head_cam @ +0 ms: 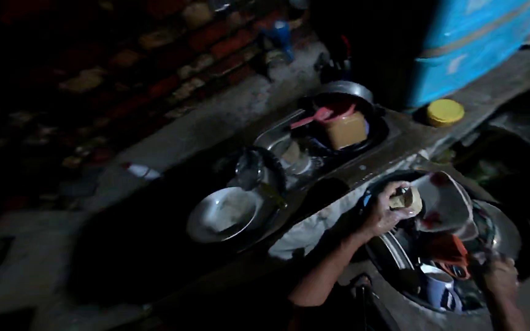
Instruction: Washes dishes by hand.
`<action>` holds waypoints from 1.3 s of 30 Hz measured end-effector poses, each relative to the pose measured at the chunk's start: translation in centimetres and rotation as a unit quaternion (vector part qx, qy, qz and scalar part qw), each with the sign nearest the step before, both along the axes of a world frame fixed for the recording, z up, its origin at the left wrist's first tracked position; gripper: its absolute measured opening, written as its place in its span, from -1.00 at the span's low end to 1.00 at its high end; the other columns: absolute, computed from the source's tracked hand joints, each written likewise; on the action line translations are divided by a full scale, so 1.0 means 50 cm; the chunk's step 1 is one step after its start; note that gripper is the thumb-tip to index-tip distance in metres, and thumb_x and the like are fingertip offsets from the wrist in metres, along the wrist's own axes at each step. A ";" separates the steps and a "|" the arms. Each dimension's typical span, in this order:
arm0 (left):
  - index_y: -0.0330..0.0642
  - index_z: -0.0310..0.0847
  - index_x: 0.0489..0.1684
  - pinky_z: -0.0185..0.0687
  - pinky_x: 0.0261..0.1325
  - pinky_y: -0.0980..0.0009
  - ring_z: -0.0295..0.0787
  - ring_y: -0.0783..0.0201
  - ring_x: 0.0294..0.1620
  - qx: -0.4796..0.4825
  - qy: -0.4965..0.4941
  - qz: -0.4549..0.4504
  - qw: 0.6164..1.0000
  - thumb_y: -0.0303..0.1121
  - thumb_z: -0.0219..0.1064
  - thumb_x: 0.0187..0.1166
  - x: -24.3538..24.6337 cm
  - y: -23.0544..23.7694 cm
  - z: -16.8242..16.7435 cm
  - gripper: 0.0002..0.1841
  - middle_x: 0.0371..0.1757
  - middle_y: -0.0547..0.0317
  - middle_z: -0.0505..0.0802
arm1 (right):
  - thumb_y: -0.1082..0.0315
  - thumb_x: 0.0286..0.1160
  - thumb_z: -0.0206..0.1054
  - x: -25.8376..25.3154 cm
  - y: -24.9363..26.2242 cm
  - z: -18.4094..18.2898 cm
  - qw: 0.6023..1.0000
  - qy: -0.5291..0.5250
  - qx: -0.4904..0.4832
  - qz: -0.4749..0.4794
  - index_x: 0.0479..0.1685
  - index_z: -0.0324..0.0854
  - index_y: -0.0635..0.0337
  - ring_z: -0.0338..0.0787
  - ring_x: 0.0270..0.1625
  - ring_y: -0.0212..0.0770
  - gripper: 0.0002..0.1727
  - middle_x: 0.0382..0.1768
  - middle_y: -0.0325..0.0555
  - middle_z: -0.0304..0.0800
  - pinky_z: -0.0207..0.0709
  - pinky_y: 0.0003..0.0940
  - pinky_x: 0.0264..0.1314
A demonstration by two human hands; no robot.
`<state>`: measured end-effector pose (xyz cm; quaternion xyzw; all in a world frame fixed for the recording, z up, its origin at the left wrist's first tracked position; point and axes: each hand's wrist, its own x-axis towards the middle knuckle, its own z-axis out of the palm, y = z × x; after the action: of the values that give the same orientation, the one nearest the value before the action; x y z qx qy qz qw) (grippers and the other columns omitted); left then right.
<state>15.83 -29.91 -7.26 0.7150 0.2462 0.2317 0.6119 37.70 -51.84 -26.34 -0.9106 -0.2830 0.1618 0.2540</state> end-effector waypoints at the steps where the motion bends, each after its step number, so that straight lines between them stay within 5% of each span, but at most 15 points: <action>1: -0.55 0.41 0.52 0.56 0.50 0.30 0.69 0.14 0.39 0.011 -0.019 0.015 1.000 -0.60 0.44 0.43 -0.031 0.008 0.028 -0.40 0.39 -0.32 0.70 | 0.39 0.50 0.41 -0.012 0.033 0.031 0.998 -0.029 0.048 0.031 0.44 0.50 0.57 0.31 0.54 0.78 -0.44 0.50 0.80 0.29 0.20 0.65 0.48; 6: -0.61 0.55 0.33 0.67 0.28 0.49 0.78 0.42 0.15 0.060 -0.081 0.157 0.982 -0.55 0.26 0.59 -0.233 0.036 0.159 -0.62 0.23 -0.19 0.79 | 0.36 0.48 0.39 -0.178 0.235 0.286 0.948 -0.091 0.233 0.197 0.23 0.64 0.55 0.56 0.39 0.66 -0.56 0.37 0.67 0.53 0.42 0.52 0.38; 11: -0.53 0.65 0.15 0.72 0.17 0.53 0.79 0.55 -0.01 0.175 -0.063 0.357 0.915 -0.54 0.23 0.58 -0.501 0.116 0.209 -0.72 -0.01 0.07 0.87 | 0.37 0.36 0.43 -0.468 0.411 0.446 0.817 -0.086 0.355 0.447 0.03 0.77 0.44 0.81 0.22 0.28 -0.66 0.22 0.40 0.76 0.70 0.11 0.26; 14: -0.45 0.63 0.16 0.70 0.16 0.54 0.76 0.61 -0.01 0.208 -0.041 0.433 0.876 -0.52 0.22 0.58 -0.650 0.157 0.224 -0.73 -0.04 0.26 0.85 | 0.51 0.30 0.44 -0.646 0.522 0.449 0.710 -0.096 0.261 0.647 0.07 0.78 0.32 0.77 0.27 0.28 -0.69 0.15 0.31 0.79 0.62 0.20 0.35; 16: -0.39 0.62 0.13 0.73 0.11 0.56 0.77 0.64 -0.05 0.229 -0.059 0.469 0.851 -0.50 0.23 0.57 -0.728 0.170 0.223 -0.75 -0.09 0.41 0.84 | 0.54 0.52 0.30 -0.743 0.589 0.446 0.657 -0.091 0.066 0.745 0.31 0.65 0.40 0.53 0.55 0.37 -0.62 0.41 0.39 0.62 0.32 0.27 0.61; 20: -0.45 0.59 0.15 0.77 0.12 0.55 0.80 0.62 -0.02 0.238 -0.086 0.513 0.820 -0.49 0.23 0.55 -0.837 0.173 0.215 -0.71 -0.06 0.39 0.85 | 0.51 0.61 0.26 -0.855 0.676 0.388 0.573 -0.085 -0.120 0.806 0.49 0.48 0.51 0.29 0.70 0.44 -0.53 0.58 0.45 0.42 -0.07 0.29 0.80; 22: -0.46 0.57 0.14 0.77 0.10 0.57 0.80 0.63 -0.03 0.239 -0.090 0.524 0.812 -0.51 0.22 0.54 -0.872 0.172 0.210 -0.72 -0.07 0.41 0.85 | 0.52 0.65 0.22 -0.876 0.683 0.370 0.545 -0.093 -0.128 0.823 0.38 0.56 0.51 0.47 0.56 0.41 -0.62 0.44 0.43 0.57 0.16 0.27 0.68; 25: -0.41 0.57 0.12 0.77 0.08 0.59 0.79 0.65 -0.03 0.241 -0.083 0.535 0.805 -0.51 0.21 0.53 -0.921 0.174 0.204 -0.74 -0.07 0.48 0.83 | 0.48 0.64 0.25 -0.891 0.658 0.412 0.533 -0.077 -0.130 0.832 0.28 0.62 0.50 0.58 0.43 0.44 -0.67 0.29 0.44 0.66 0.30 0.34 0.52; 30: -0.39 0.53 0.16 0.76 0.05 0.61 0.78 0.67 -0.05 0.218 -0.092 0.557 0.796 -0.53 0.17 0.56 -0.959 0.200 0.208 -0.74 -0.08 0.52 0.81 | 0.25 0.65 0.31 -0.885 0.652 0.464 0.614 0.089 0.054 0.782 -0.31 0.74 0.48 0.77 -0.09 0.34 -0.62 -0.30 0.34 0.78 0.50 0.34 0.12; 33: -0.48 0.43 0.28 0.73 0.14 0.58 0.76 0.64 0.03 0.193 -0.103 0.558 0.801 -0.52 0.13 0.61 -0.954 0.224 0.217 -0.67 0.01 0.42 0.77 | 0.29 0.66 0.30 -0.877 0.670 0.486 0.670 0.211 0.124 0.701 -0.31 0.70 0.52 0.66 -0.35 -0.02 -0.64 -0.45 0.16 0.69 0.53 -0.03 -0.14; 36: -0.35 0.51 0.12 0.75 0.11 0.58 0.78 0.65 -0.05 0.187 -0.104 0.541 0.813 -0.50 0.10 0.64 -0.938 0.263 0.223 -0.79 -0.12 0.52 0.80 | 0.33 0.68 0.27 -0.860 0.679 0.490 0.710 0.396 0.195 0.549 -0.20 0.70 0.37 0.57 -0.47 -0.55 -0.76 -0.51 -0.26 0.65 0.52 -0.55 -0.32; 39: -0.48 0.47 0.28 0.73 0.13 0.61 0.77 0.67 -0.01 0.170 -0.077 0.541 0.820 -0.47 0.15 0.67 -0.907 0.301 0.226 -0.68 0.00 0.38 0.79 | 0.35 0.73 0.19 -0.838 0.674 0.507 0.707 0.551 0.238 0.374 -0.32 0.60 0.15 0.40 -0.73 -0.63 -0.79 -0.72 -0.48 0.48 0.32 -0.68 -0.67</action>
<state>-29.51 -14.86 4.03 0.5392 0.5025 0.6179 0.2738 -4.19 -18.14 -0.98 -0.3887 -0.4395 0.6438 0.4912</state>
